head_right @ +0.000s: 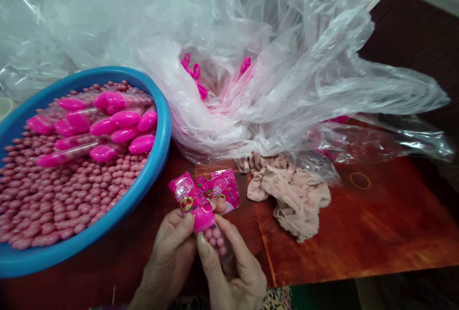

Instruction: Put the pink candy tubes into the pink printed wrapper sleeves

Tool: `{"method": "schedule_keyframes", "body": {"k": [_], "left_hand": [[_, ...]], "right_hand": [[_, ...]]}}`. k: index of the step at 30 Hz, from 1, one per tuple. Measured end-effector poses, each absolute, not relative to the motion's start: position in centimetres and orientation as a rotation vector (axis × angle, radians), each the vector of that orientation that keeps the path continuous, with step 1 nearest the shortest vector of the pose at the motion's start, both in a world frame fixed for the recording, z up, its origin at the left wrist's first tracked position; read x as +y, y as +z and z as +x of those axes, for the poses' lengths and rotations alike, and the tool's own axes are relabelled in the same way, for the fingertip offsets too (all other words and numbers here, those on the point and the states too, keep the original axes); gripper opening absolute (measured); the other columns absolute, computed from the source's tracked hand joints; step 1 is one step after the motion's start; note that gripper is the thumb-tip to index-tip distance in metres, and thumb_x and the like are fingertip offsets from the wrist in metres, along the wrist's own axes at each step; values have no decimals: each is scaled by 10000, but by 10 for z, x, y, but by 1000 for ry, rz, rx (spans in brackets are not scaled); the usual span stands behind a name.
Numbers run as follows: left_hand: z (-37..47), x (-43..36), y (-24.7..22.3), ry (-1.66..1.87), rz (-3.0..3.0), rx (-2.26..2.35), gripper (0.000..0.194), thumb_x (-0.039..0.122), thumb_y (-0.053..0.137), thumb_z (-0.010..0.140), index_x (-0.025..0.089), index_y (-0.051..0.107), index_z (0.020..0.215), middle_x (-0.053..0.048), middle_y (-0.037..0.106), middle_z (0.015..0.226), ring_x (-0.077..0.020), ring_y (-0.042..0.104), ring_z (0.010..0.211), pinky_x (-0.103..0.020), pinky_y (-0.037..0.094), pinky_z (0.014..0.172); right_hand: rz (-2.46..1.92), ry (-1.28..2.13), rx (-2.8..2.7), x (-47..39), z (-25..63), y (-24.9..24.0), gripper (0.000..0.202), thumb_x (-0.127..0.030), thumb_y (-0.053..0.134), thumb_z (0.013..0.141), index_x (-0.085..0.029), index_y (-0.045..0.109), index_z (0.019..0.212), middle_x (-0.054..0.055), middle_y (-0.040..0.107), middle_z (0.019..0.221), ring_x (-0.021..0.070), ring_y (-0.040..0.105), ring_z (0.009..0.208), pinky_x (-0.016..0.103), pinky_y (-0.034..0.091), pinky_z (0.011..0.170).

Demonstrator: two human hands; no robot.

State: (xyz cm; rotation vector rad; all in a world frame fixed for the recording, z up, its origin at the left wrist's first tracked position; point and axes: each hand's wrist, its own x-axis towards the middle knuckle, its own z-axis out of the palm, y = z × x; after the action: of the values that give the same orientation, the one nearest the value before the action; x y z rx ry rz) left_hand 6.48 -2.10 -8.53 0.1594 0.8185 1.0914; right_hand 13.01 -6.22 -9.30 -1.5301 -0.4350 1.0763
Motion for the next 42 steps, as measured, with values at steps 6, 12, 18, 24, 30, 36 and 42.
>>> {"method": "schedule_keyframes", "body": {"k": [6,12,18,24,30,36,42], "left_hand": [[68,-22,-87,1101,176,798,187,246,645,798,154,757,916,-105,743,901,-196,673,778,-320,501,799],[61,-18,-96,1077,298,748,190,253,642,781,151,752,898,-109,731,968,-178,671,699,-331,497,798],[58,-17,-101,940,367,625,369,445,685,720,123,750,888,-132,736,805,-230,675,688,-314,512,640],[69,-23,-90,905,276,973,194,227,653,785,138,757,923,-57,700,656,-103,571,550,-203,456,564],[67,-26,-84,910,210,1002,221,283,681,757,132,768,894,-54,681,642,-106,537,561,-207,442,586],[56,-27,-84,809,383,1046,306,350,626,797,152,744,998,-50,684,708,-122,539,634,-206,431,625],[55,-28,-81,724,447,1103,267,301,580,838,185,737,1020,-66,719,889,-164,605,760,-261,457,736]], "right_hand": [[-1662,705,-836,-66,130,-104,239,-235,727,730,-248,732,969,-8,763,877,154,713,721,217,575,688],[-1646,1074,-887,-66,139,-103,223,-321,661,791,-267,718,999,-24,758,807,131,699,655,161,547,619],[-1614,1285,-830,-67,150,-98,360,-403,644,800,-213,690,1103,46,742,836,185,693,678,236,564,623],[-1745,1202,-968,-71,155,-105,363,-417,628,802,-180,699,1067,46,710,728,179,646,589,223,523,511],[-1728,1192,-823,-73,145,-104,397,-476,627,790,-188,693,1055,58,704,758,198,653,658,229,524,532],[-1622,1451,-511,-82,139,-110,528,-556,627,765,-173,649,1129,62,689,802,207,672,685,244,539,516],[-1802,1210,-759,-79,146,-108,430,-507,698,717,-188,707,1006,40,690,715,208,659,645,238,533,535]]}}
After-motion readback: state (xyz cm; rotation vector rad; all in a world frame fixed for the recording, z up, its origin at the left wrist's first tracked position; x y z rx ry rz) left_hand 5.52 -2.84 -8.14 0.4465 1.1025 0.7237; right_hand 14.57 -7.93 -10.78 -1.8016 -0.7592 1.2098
